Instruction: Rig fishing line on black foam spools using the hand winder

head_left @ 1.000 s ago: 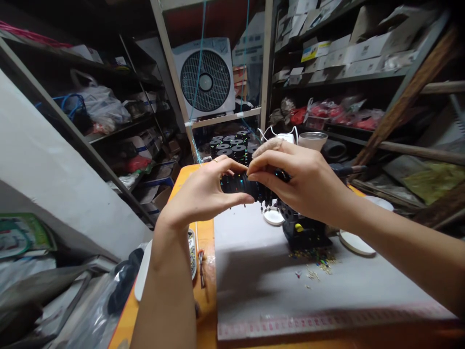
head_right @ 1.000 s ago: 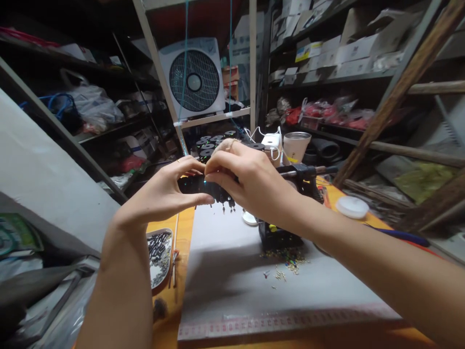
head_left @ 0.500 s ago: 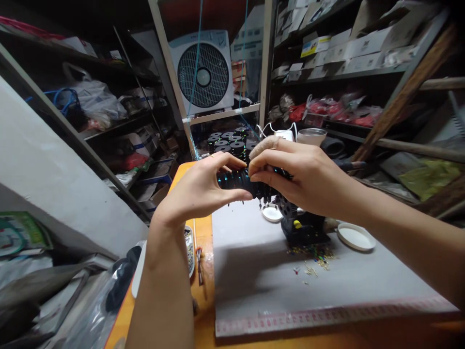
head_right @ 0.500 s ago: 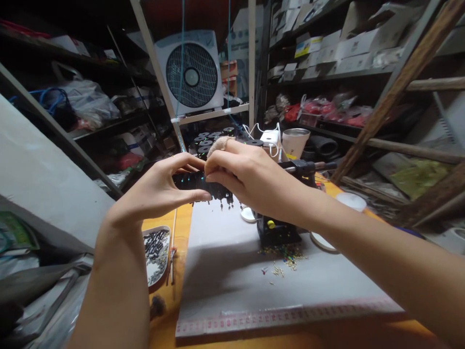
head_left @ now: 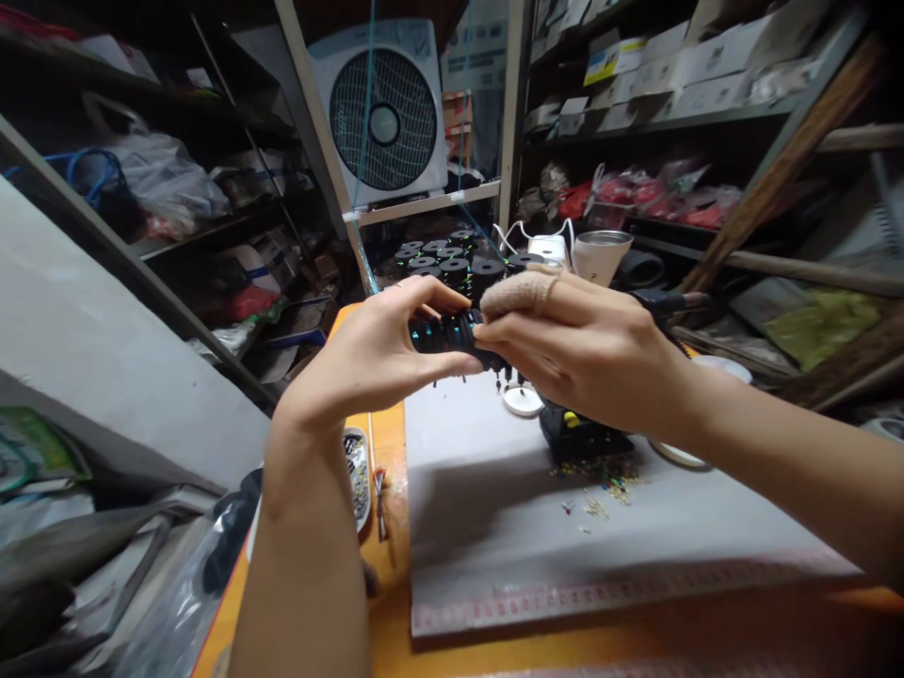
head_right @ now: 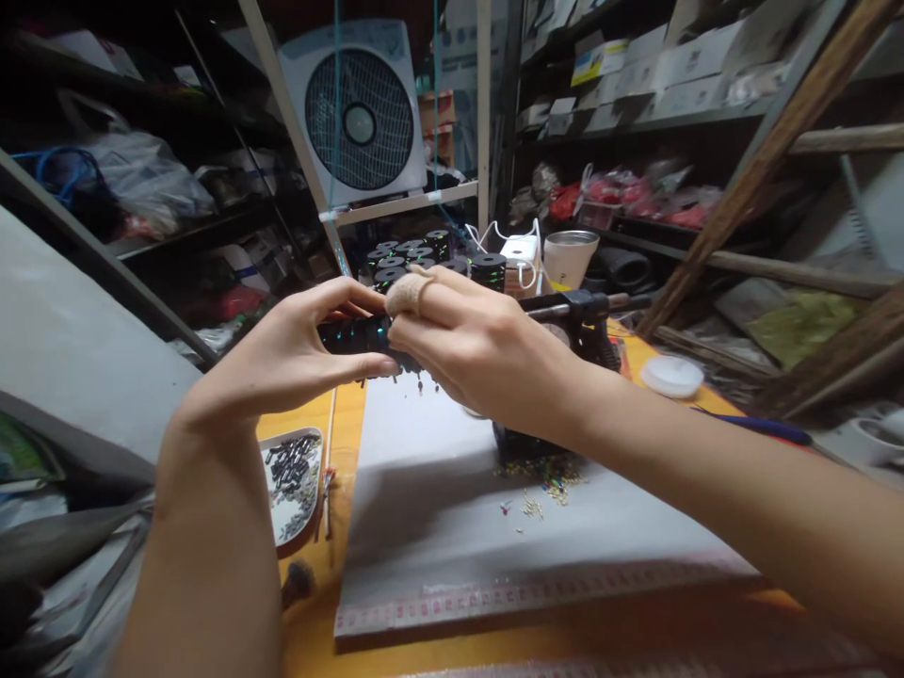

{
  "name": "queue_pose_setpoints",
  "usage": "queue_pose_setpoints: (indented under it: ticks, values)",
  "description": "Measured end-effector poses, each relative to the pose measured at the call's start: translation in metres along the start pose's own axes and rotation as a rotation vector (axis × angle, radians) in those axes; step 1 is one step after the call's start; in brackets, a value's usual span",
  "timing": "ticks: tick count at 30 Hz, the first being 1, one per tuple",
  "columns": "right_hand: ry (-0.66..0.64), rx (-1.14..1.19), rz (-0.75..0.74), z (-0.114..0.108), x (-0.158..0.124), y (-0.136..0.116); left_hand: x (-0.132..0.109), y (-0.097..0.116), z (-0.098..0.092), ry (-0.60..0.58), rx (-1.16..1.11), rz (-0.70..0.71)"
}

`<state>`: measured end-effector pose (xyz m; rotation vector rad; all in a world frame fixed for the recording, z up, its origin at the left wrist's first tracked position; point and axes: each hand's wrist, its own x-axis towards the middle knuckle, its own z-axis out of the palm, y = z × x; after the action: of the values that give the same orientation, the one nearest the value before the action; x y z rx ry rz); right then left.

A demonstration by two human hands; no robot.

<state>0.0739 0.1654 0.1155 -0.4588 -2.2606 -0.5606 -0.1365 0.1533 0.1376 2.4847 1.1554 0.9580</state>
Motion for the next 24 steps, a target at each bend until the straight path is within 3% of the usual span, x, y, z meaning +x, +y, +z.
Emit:
queue_pose_setpoints:
  ticks: [4,8,9,12,14,18,24]
  values:
    - [-0.026,-0.004,-0.084,-0.008,-0.008,0.003,0.0,0.001,-0.001,-0.011,0.011,-0.012]
    - [-0.041,0.037,-0.03,-0.018,-0.046,-0.015,0.0,0.002,0.0,0.01,0.042,-0.019]
    - [-0.101,0.096,0.017,-0.018,-0.06,-0.022,0.0,0.002,0.0,0.018,0.051,-0.025]
    - [-0.45,0.282,0.188,-0.011,-0.101,-0.039,0.0,0.004,0.0,0.025,0.063,-0.046]
    - [-0.583,0.355,0.293,-0.003,-0.123,-0.044,0.0,0.005,0.0,0.021,0.064,-0.059]
    - [-0.559,0.457,0.371,0.008,-0.142,-0.043,0.0,0.005,-0.001,0.015,0.065,-0.076]
    - [-0.497,0.453,0.372,0.004,-0.142,-0.046,0.0,0.005,-0.001,0.01,0.068,-0.072]
